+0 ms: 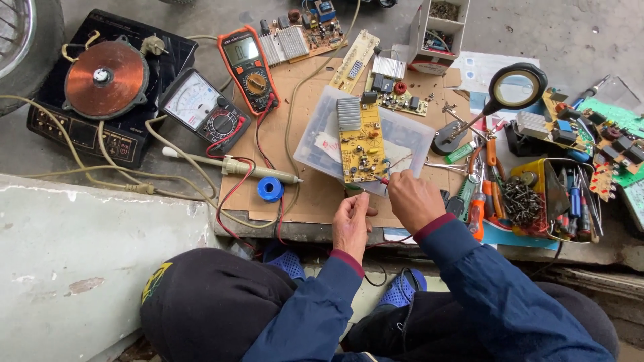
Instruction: The person sits on the floor and uses a magnifying glass to inspect a black plastic component and a yellow circuit board. They then use a multimeter to test the circuit board and a soldering iron to work on the board's components.
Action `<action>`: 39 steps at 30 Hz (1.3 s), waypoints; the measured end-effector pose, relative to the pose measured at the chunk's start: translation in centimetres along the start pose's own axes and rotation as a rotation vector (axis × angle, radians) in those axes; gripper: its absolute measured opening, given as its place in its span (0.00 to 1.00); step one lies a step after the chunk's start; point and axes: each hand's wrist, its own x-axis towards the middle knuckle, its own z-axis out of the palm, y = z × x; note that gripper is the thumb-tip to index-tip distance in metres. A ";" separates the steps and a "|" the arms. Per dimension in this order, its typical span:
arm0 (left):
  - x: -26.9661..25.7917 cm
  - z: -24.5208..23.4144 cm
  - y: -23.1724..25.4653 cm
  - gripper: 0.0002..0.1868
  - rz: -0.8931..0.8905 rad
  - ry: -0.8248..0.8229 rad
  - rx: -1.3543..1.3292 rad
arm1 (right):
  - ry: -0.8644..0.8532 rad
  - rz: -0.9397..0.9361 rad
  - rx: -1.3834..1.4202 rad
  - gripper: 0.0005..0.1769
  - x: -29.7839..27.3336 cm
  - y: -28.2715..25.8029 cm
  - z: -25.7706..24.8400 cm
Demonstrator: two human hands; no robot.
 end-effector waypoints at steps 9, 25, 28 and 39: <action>-3.3 0.0 1.7 0.20 -0.042 -0.217 -0.161 | -0.301 0.633 1.314 0.13 -2.6 -0.4 -13.3; -7.7 -4.2 4.8 0.15 0.090 -0.246 -0.244 | -0.252 0.788 2.235 0.08 -7.2 -3.5 -13.7; -7.8 -4.7 4.5 0.14 0.117 -0.202 -0.270 | -0.261 0.820 2.283 0.07 -7.6 -4.6 -13.0; -9.7 -4.1 4.7 0.13 0.017 -0.033 -0.261 | 0.025 0.823 2.167 0.09 -8.5 -8.2 -15.4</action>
